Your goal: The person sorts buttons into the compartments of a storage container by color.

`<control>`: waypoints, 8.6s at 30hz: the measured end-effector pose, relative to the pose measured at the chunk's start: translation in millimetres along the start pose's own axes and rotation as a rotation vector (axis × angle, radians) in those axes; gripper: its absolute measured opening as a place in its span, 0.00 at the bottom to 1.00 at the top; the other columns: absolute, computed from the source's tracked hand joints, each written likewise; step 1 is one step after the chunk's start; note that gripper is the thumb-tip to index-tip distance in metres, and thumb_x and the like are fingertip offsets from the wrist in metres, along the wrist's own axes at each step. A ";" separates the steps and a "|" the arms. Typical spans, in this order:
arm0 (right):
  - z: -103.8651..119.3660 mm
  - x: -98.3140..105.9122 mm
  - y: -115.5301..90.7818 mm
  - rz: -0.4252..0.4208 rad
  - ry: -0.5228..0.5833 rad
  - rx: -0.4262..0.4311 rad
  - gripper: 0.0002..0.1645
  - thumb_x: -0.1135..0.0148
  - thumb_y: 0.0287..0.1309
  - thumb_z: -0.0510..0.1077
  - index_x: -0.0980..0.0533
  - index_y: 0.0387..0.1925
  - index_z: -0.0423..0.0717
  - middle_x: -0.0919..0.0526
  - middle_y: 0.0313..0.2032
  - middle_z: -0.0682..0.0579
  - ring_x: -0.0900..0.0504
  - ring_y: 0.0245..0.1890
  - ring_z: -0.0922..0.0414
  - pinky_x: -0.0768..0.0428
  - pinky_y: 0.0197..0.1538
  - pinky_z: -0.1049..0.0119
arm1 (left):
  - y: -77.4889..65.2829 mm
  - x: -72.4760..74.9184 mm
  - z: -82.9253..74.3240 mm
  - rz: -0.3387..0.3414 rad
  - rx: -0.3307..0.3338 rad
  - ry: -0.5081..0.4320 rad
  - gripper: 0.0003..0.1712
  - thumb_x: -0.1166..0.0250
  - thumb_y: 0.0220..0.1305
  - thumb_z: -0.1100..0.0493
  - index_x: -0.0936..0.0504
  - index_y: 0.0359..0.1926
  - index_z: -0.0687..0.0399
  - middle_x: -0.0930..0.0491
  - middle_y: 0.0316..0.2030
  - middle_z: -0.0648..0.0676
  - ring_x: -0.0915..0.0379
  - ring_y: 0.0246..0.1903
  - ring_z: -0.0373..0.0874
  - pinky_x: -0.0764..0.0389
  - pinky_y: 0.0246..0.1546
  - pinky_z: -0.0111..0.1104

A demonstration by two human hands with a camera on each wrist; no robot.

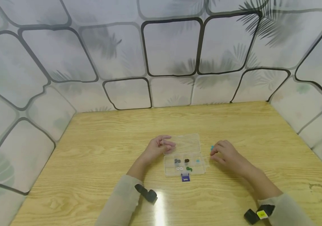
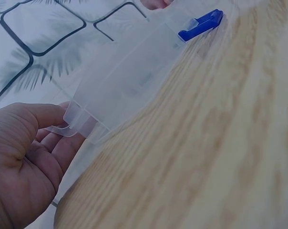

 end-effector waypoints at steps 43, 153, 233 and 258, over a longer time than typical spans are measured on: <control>-10.2 27.3 2.0 -0.163 -0.040 -0.072 0.30 0.55 0.65 0.61 0.23 0.27 0.40 0.25 0.30 0.50 0.30 0.33 0.52 0.32 0.38 0.70 | -1.6 -1.7 -1.9 -0.009 0.010 -0.008 0.25 0.47 0.66 0.72 0.36 0.63 0.65 0.23 0.50 0.68 0.21 0.49 0.54 0.18 0.49 0.35; -64.3 -14.0 -29.2 0.067 0.111 -0.412 0.07 0.32 0.51 0.34 0.23 0.26 0.47 0.24 0.31 0.54 0.33 0.34 0.59 0.32 0.33 0.69 | -2.2 -3.2 -3.5 -0.010 0.038 0.003 0.26 0.45 0.66 0.71 0.37 0.64 0.68 0.23 0.51 0.69 0.22 0.50 0.55 0.18 0.50 0.35; 42.5 -14.5 15.2 -0.050 0.103 0.072 0.15 0.46 0.63 0.53 0.24 0.30 0.45 0.25 0.33 0.55 0.32 0.37 0.58 0.31 0.42 0.70 | 1.5 0.3 2.9 -0.018 0.037 -0.007 0.25 0.44 0.65 0.70 0.35 0.63 0.64 0.22 0.50 0.67 0.20 0.48 0.51 0.18 0.49 0.35; 4.8 -3.0 3.0 -0.185 -0.018 -0.030 0.27 0.52 0.65 0.58 0.24 0.27 0.40 0.25 0.31 0.49 0.30 0.33 0.53 0.30 0.37 0.67 | -0.3 -0.7 2.3 -0.023 0.031 0.006 0.25 0.45 0.66 0.70 0.35 0.63 0.64 0.22 0.50 0.66 0.20 0.48 0.51 0.18 0.49 0.35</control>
Point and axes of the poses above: each hand's wrist, its own y-axis towards the middle knuckle, its own x-axis out of the back of the hand, z = x × y, the point moved 9 cm from there along y, towards the middle knuckle
